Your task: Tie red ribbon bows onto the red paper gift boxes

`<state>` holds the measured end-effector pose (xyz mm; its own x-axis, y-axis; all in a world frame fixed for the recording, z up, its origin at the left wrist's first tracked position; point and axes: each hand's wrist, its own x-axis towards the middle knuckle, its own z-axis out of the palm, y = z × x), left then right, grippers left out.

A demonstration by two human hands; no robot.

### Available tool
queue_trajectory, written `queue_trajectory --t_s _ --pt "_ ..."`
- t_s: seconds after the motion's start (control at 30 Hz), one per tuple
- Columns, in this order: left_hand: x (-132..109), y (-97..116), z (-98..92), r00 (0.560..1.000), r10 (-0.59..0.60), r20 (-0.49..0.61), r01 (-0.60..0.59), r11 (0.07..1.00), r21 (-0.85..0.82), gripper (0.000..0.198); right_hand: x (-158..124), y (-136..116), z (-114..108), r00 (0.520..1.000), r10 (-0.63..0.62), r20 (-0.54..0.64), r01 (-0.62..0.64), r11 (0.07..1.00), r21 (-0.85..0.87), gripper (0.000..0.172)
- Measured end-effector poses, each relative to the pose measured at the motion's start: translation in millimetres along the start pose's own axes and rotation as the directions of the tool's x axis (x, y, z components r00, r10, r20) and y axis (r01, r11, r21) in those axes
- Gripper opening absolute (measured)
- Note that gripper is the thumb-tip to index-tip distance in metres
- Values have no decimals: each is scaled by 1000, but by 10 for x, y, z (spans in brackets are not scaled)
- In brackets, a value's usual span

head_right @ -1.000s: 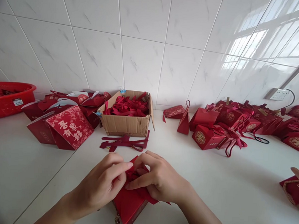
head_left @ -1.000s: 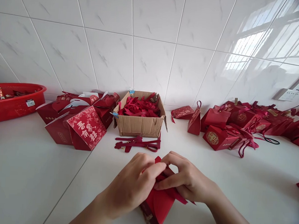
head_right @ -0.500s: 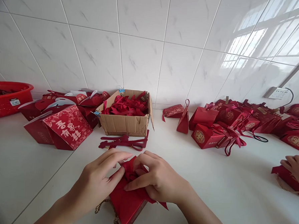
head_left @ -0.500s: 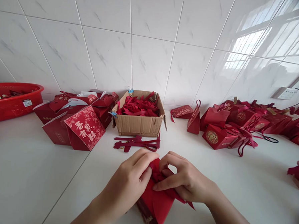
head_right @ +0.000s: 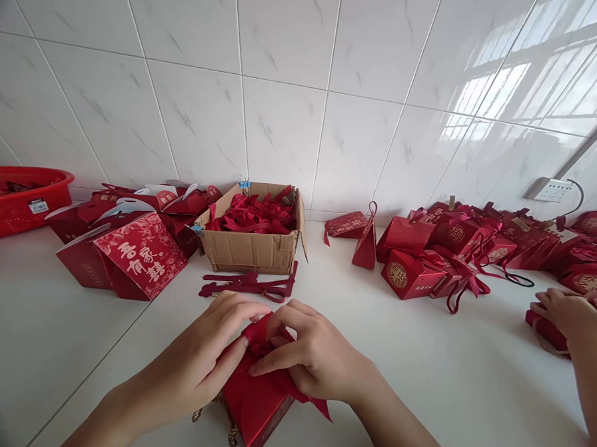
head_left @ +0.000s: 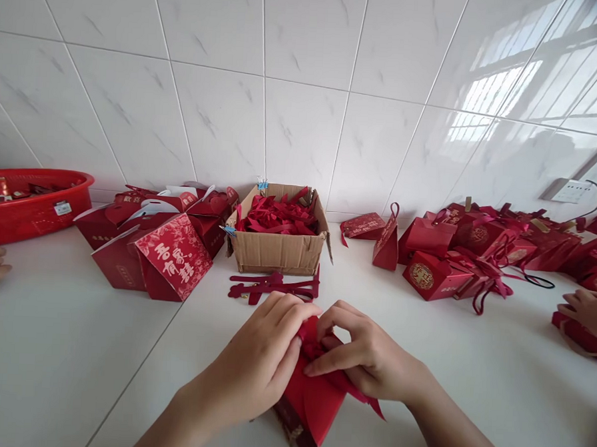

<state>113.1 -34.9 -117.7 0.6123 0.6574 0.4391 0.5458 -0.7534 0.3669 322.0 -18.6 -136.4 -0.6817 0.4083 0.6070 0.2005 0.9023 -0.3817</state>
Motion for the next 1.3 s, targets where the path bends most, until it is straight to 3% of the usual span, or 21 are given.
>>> queue_trajectory --t_s 0.1,0.3,0.43,0.53,0.67,0.83,0.97,1.07,1.3 --pt "-6 27 -72 992 -74 106 86 989 -118 32 -7 3 -3 1000 -2 3 2 1000 -2 42" --pt "-10 22 -71 958 -235 167 267 940 -211 23 -32 9 3 1000 2 15 -2 1000 1 43" --pt "-5 43 -51 891 -366 270 450 795 -408 30 -33 6 -8 1000 -5 13 5 1000 0 45" --pt "-9 43 -8 862 -423 280 505 670 -543 17 -32 6 -12 1000 -12 0 12 1000 -6 40" --pt "-29 7 85 874 -435 218 466 620 -631 30 -34 9 -12 1000 -20 -4 19 1000 -20 38" --pt "-28 -8 105 850 -467 243 508 606 -612 23 -34 1 -23 1000 -23 -7 23 1000 -19 39" --pt "-24 -5 72 893 -393 221 442 671 -595 6 -22 -15 -39 1000 -17 -11 17 1000 -15 36" --pt "-37 -18 77 900 -380 215 430 686 -587 2 -21 -22 -43 1000 -20 -11 20 1000 -14 36" --pt "-39 -35 118 915 -374 150 395 762 -513 24 -43 1 -30 1000 -18 -8 17 1000 -22 37"
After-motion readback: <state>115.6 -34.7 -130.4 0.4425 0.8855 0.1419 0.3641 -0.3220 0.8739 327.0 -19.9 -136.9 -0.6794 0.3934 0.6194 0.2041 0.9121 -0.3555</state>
